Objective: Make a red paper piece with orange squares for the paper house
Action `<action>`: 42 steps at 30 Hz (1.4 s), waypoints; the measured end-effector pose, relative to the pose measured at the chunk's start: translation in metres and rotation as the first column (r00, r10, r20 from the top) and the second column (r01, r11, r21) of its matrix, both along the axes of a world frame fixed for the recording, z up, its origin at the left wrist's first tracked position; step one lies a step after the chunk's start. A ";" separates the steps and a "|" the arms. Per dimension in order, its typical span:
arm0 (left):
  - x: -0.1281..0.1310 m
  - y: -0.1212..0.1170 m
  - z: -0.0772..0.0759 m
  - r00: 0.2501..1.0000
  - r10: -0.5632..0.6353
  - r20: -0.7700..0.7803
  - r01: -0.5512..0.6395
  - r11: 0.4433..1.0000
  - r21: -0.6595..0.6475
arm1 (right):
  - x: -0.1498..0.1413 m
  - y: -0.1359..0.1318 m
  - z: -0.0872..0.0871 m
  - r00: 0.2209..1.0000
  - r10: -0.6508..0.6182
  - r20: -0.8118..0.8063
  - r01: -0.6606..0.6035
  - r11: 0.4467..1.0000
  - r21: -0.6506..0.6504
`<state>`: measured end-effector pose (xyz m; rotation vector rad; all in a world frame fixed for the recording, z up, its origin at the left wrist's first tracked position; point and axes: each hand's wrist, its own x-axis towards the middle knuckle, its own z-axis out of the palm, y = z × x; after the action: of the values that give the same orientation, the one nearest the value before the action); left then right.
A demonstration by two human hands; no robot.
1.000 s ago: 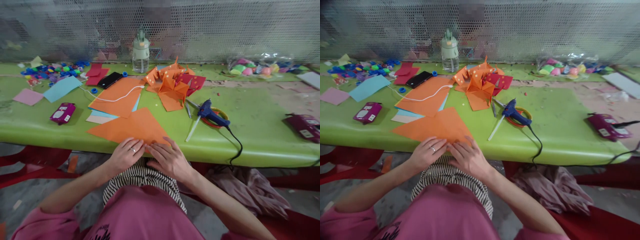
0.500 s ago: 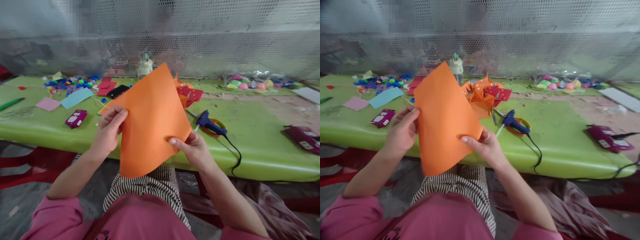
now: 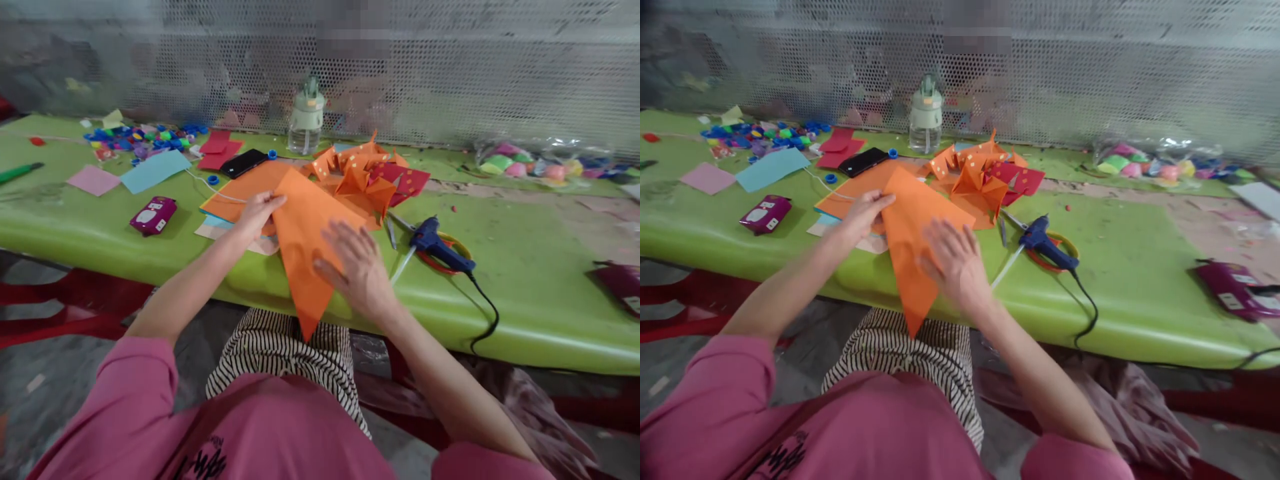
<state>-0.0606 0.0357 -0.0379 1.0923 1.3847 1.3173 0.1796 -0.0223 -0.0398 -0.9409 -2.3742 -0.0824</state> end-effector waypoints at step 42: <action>-0.009 0.034 -0.014 0.139 -0.140 -0.980 0.289 0.953 -0.095 | 0.029 0.028 0.000 0.901 -0.395 0.179 0.431 0.859 -0.275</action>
<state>-0.0699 0.0701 -0.0516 2.4045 1.9025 0.2656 0.2087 0.0055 -0.0394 -1.6335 -2.2857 0.0757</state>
